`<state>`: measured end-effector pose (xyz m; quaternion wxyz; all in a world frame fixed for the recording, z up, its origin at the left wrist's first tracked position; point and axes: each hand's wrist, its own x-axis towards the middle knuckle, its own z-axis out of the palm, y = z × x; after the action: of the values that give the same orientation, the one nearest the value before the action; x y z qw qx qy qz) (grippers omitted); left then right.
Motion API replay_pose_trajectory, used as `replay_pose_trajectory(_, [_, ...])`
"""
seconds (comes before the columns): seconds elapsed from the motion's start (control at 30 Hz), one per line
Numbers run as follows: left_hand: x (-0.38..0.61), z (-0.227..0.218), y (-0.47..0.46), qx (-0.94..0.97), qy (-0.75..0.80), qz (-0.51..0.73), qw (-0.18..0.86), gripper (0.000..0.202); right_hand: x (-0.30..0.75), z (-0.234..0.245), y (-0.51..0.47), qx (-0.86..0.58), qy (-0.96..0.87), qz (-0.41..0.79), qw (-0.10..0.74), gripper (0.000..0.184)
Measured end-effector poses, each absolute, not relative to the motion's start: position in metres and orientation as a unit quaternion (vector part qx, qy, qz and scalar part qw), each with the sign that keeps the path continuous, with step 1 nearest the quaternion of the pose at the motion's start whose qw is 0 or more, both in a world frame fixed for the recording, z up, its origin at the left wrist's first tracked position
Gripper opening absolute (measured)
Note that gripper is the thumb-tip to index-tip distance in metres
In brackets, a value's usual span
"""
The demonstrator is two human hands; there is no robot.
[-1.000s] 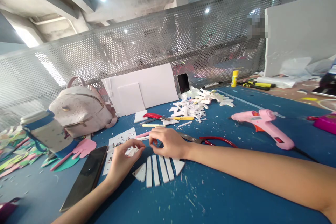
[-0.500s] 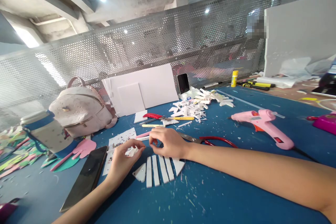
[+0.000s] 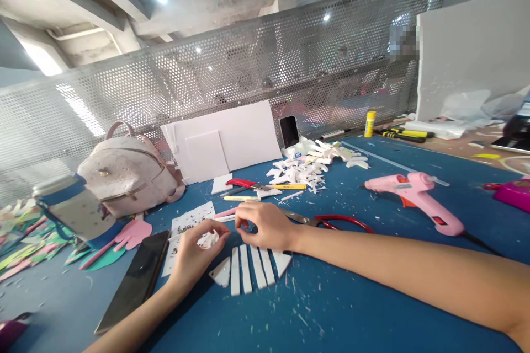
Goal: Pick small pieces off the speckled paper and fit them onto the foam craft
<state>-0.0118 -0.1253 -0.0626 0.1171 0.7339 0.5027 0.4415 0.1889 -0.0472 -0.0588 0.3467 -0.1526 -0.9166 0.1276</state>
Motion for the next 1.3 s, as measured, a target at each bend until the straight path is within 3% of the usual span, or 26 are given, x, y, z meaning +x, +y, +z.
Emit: replay_pose_trajectory(1.3, [-0.0122, -0.0623, -0.1263, 0.771, 0.494, 0.399, 0.054, 0.008, 0.1903, -0.0625, -0.0464, -0.124, -0.928, 0.136, 0.324, 0.005])
